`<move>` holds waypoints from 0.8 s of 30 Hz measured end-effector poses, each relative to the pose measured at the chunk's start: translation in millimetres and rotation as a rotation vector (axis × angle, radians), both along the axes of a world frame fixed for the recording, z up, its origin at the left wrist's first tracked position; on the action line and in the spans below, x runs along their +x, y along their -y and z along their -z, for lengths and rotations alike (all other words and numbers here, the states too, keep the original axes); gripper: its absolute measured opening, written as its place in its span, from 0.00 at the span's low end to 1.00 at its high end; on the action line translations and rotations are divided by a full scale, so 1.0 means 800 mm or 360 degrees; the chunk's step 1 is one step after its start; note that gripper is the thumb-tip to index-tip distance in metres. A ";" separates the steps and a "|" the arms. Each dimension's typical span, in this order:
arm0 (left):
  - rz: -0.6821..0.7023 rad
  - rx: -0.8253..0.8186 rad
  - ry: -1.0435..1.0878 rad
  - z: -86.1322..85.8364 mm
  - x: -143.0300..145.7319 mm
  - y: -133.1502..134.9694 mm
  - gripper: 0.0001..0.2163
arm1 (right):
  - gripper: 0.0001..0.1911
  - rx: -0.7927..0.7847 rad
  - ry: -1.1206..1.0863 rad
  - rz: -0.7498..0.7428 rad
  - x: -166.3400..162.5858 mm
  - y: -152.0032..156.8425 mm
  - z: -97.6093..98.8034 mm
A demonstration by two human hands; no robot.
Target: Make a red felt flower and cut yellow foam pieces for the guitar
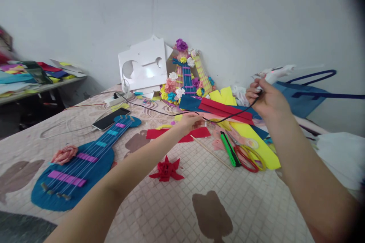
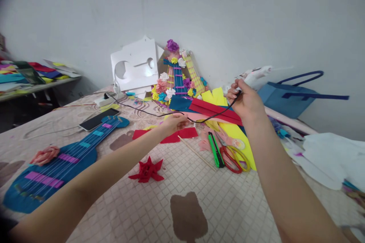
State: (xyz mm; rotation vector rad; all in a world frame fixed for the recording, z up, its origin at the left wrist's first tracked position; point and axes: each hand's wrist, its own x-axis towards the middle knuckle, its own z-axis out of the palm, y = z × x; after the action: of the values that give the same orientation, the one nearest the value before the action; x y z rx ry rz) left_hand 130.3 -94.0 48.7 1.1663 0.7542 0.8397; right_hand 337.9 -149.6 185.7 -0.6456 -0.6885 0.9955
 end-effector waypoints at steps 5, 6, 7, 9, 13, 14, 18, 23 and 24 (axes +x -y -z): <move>-0.0136 0.0162 -0.0141 0.002 0.004 -0.011 0.12 | 0.11 -0.0002 -0.0011 -0.0036 0.004 0.002 0.002; -0.0183 0.0201 -0.0183 0.003 0.002 -0.013 0.12 | 0.11 0.0000 -0.0015 -0.0039 0.006 0.003 0.002; -0.0235 0.0236 -0.0220 0.003 0.000 -0.014 0.13 | 0.11 0.0002 -0.0020 -0.0040 0.008 0.004 0.002; -0.0333 0.0283 -0.0273 0.003 -0.008 -0.017 0.14 | 0.11 0.0005 -0.0028 -0.0036 0.012 0.005 0.002; -0.0376 0.0225 -0.0325 0.000 -0.021 -0.016 0.16 | 0.11 0.0015 -0.0039 -0.0022 0.019 0.007 0.001; -0.0329 0.0185 -0.0330 0.000 -0.022 -0.012 0.17 | 0.11 0.0017 -0.0039 -0.0018 0.020 0.008 0.001; 0.0085 -0.0028 -0.0251 -0.005 -0.010 0.019 0.09 | 0.13 0.0012 -0.0031 -0.0017 0.019 0.008 0.001; 0.0305 -0.0300 0.0072 -0.027 0.015 0.045 0.05 | 0.10 0.0007 -0.0028 -0.0024 0.014 0.006 0.003; 0.0285 -0.0349 0.0123 -0.032 0.018 0.044 0.08 | 0.10 0.0004 -0.0025 -0.0025 0.014 0.006 0.003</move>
State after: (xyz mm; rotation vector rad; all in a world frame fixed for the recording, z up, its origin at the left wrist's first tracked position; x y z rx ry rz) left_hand 144.8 -129.4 73.9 0.9838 0.6501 0.6325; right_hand 349.2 -154.5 183.1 -0.6306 -0.6818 1.0134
